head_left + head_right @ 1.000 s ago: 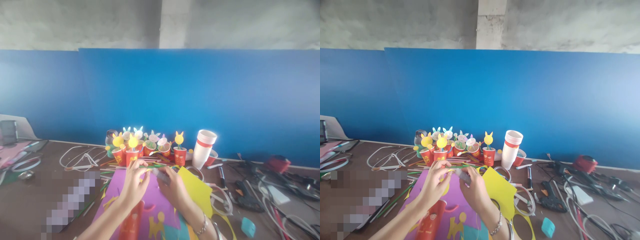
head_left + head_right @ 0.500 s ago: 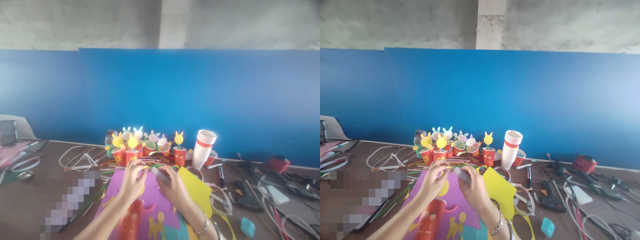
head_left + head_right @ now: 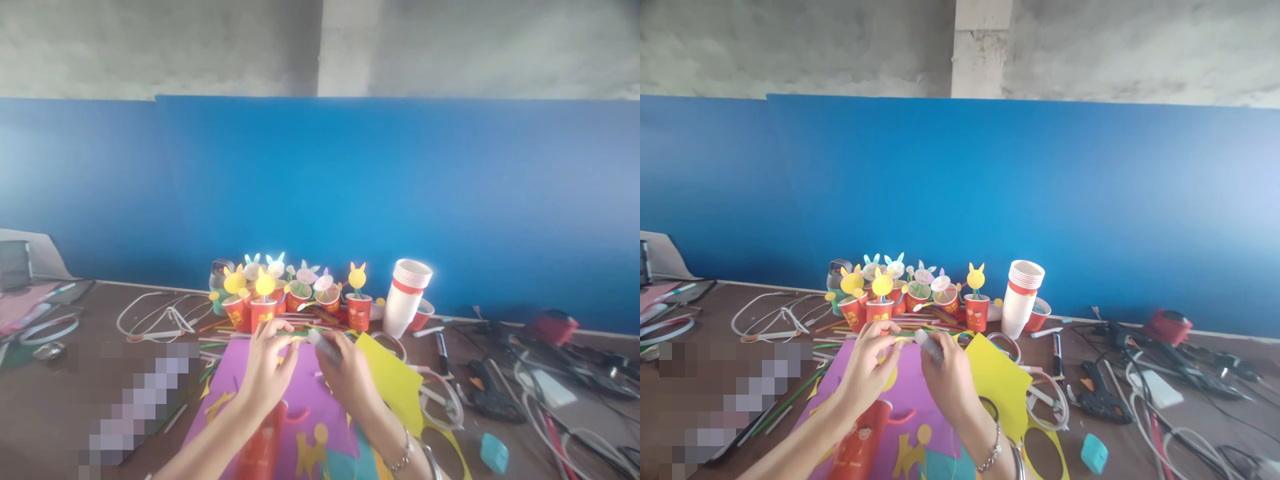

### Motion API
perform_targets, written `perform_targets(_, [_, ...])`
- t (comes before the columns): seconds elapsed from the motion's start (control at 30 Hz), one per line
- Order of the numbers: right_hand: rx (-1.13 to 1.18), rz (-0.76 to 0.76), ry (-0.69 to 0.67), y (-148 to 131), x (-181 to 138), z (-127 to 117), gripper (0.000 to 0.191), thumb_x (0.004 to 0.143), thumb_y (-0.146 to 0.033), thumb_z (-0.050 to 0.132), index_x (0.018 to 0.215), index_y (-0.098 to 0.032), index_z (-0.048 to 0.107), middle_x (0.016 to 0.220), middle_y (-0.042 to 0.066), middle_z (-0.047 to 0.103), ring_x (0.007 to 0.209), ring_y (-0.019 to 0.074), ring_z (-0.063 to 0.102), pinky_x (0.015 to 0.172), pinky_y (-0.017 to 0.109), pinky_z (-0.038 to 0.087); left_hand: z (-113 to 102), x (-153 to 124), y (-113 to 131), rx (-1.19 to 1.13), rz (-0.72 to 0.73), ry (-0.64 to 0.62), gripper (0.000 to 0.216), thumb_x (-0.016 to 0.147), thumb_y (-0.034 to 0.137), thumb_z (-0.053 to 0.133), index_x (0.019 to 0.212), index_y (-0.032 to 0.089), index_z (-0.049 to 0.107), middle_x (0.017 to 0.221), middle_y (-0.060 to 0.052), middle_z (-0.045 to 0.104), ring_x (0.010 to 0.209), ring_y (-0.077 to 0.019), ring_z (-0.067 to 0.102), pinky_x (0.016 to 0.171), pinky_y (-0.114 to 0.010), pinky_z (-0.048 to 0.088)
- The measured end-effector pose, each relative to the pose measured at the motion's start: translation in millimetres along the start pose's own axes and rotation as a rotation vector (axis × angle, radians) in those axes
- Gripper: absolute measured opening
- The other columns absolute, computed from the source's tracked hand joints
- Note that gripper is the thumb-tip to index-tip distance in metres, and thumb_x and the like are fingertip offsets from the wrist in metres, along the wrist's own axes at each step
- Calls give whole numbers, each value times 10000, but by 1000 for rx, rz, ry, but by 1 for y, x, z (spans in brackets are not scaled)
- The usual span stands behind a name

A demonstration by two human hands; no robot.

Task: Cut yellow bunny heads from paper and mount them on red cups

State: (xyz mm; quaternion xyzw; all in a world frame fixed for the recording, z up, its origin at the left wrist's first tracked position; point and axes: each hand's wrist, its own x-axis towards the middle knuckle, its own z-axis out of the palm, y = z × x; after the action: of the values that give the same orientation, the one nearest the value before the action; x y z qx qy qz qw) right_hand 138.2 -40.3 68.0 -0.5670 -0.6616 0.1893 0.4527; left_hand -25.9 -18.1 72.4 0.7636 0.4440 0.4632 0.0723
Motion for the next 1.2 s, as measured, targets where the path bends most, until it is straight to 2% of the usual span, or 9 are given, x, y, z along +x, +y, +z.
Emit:
perform_targets(0.17, [67,-4,-67,-11,-2,-7,149,789,-184,512,895,-183,618,779,27,680,664,162,612,599,234,446,1,1,-4,-6,-18,37,203,837,176,512,695,182,656,910,-75,630,878,-226,581,758,-353,476])
perform_targets(0.3, [60,-11,-94,-15,-4,-5,189,782,-182,506,917,-168,639,810,55,691,682,177,620,594,245,455,2,-1,-1,-15,13,26,198,849,177,512,738,190,676,908,-68,623,884,-218,575,780,-349,472])
perform_targets(0.5, [-6,36,-47,-9,-2,0,205,790,-197,494,923,-163,645,783,62,694,659,182,629,593,253,458,1,-4,5,-25,55,-4,207,860,165,505,857,219,705,930,-59,610,919,-212,562,810,-344,459])
perform_targets(0.63, [-40,35,-11,-7,-1,-2,165,793,-188,496,879,-180,636,749,37,684,650,173,625,594,244,447,1,-3,2,26,40,31,201,856,177,511,796,211,699,941,-65,611,915,-226,563,809,-367,452])
perform_targets(0.8, [-8,-24,-46,-13,-4,-6,171,788,-173,507,902,-177,635,814,46,688,711,175,629,644,248,460,1,-1,-4,42,10,71,213,861,197,505,718,189,664,930,-75,615,900,-233,560,777,-372,459])
perform_targets(1.03, [-21,-52,-34,-11,-6,-1,199,793,-188,505,929,-161,647,817,70,700,744,198,643,652,269,477,3,-4,5,-31,47,1,218,870,168,484,852,214,696,915,-64,608,902,-215,557,800,-358,462])
perform_targets(1.2, [-73,1,-8,-7,-2,-2,179,786,-163,501,885,-182,649,784,48,698,689,179,640,633,251,463,2,-5,2,11,41,16,210,860,176,500,833,223,703,948,-64,611,916,-221,563,810,-366,460])
